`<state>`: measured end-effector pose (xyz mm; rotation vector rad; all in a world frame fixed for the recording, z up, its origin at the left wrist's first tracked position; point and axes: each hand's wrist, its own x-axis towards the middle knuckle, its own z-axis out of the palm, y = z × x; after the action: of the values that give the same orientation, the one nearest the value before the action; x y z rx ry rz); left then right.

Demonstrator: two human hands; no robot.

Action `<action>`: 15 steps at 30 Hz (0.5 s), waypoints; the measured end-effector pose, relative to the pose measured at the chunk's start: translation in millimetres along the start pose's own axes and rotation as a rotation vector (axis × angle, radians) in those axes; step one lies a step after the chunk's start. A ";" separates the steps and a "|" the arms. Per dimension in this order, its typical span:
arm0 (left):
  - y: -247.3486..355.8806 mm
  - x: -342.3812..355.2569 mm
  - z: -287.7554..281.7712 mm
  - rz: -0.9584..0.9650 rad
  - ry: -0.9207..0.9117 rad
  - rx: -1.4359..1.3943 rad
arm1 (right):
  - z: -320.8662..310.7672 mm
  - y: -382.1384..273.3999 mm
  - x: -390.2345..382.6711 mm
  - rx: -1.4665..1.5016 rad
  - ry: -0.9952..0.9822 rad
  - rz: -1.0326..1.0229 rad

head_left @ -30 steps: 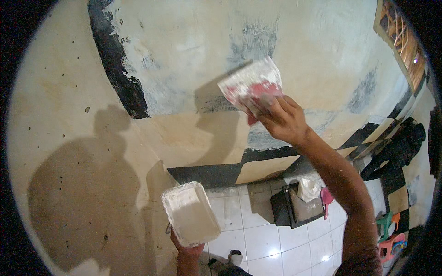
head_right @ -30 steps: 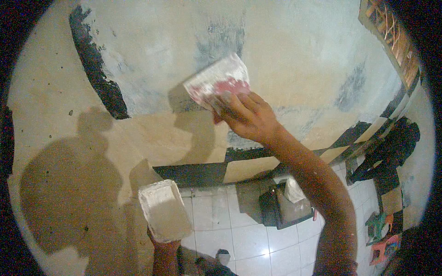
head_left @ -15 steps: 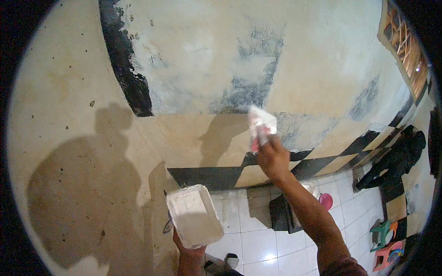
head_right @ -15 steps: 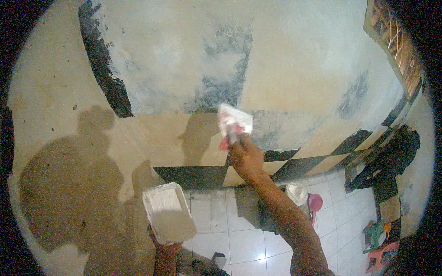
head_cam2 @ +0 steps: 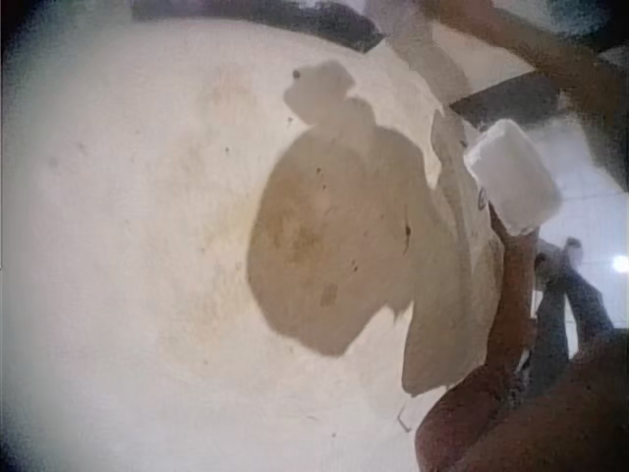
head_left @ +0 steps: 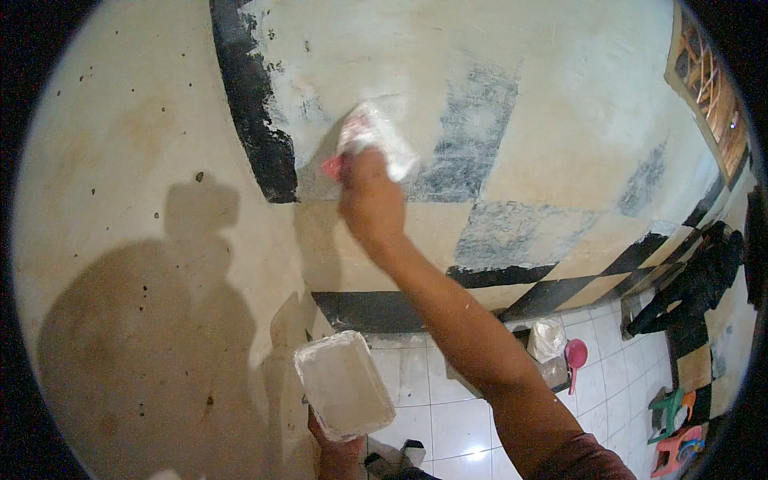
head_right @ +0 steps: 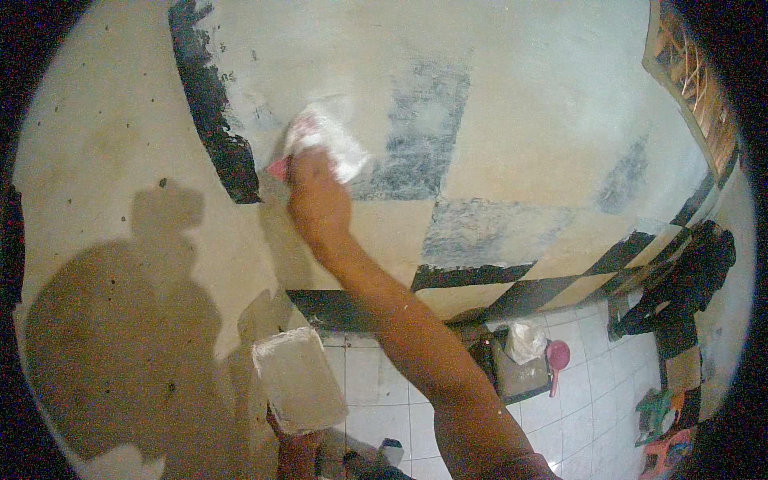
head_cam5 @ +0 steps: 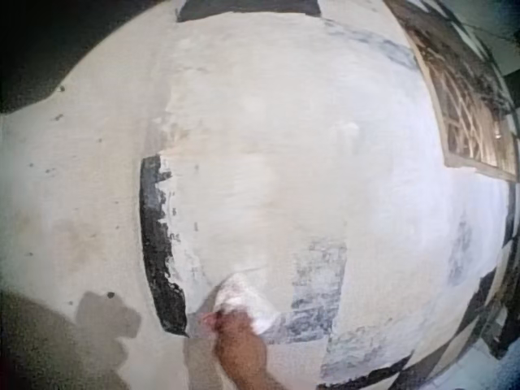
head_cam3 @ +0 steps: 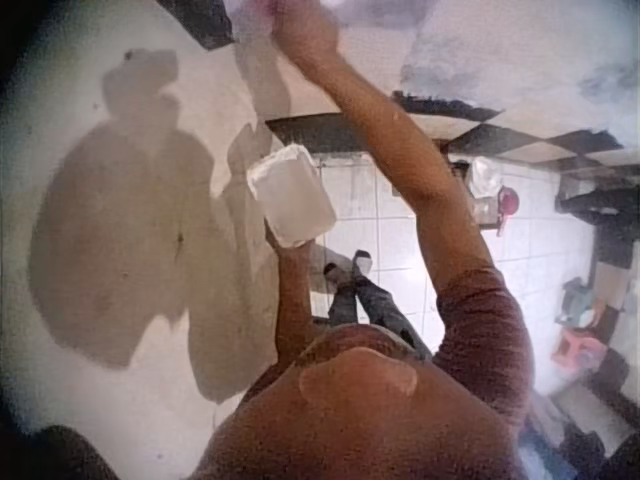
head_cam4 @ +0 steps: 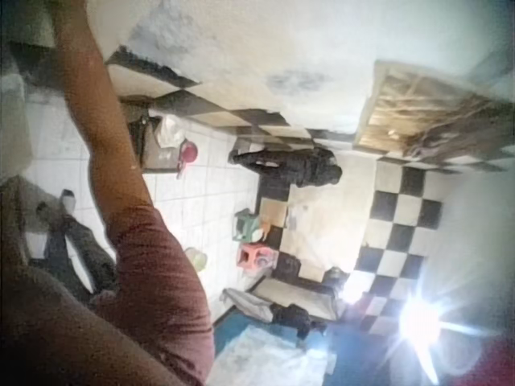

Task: The person applies a white plaster-like substance to a wall using a red putty knife, pulling the material from a white container.

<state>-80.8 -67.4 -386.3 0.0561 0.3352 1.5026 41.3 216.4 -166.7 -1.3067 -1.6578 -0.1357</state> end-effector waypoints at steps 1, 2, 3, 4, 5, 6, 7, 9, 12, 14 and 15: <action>5.6 -2.8 13.8 0.011 0.010 -0.012 | -7.5 -24.6 -8.4 0.073 -0.045 0.048; 8.5 -4.4 22.2 0.025 0.013 -0.024 | -11.5 -30.0 -14.2 0.079 -0.015 0.015; 8.8 -4.4 23.2 0.035 0.011 -0.026 | -18.3 -30.0 -18.1 0.083 0.015 -0.017; 9.0 -5.2 25.0 0.095 -0.013 0.001 | -33.4 -27.8 -19.8 0.049 0.080 -0.061; 7.9 -4.3 27.5 0.142 -0.042 0.027 | -54.5 -16.7 -18.8 0.002 0.151 -0.100; 7.0 -4.3 29.0 0.134 -0.049 0.025 | -70.4 -0.1 -16.5 -0.042 0.216 -0.049; 7.8 -5.5 29.2 0.139 0.001 0.040 | -83.2 15.0 -12.7 -0.078 0.281 0.001; 8.1 -7.8 24.9 0.148 0.060 0.051 | -105.0 43.4 4.9 -0.312 0.369 -0.284; 2.7 -8.8 17.7 0.152 0.101 0.241 | -115.3 92.4 18.8 -0.522 0.055 -0.490; -6.6 -1.9 25.7 0.019 0.065 -0.054 | -106.6 160.0 -2.5 -0.634 0.014 -0.640; -8.7 -0.3 31.5 0.007 0.059 -0.052 | -106.3 181.0 -11.6 -0.717 -0.027 -0.796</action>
<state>-64.5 -63.1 -358.4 -0.0287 0.3431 1.5211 248.4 219.2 -202.6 -1.0357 -2.1666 -1.2817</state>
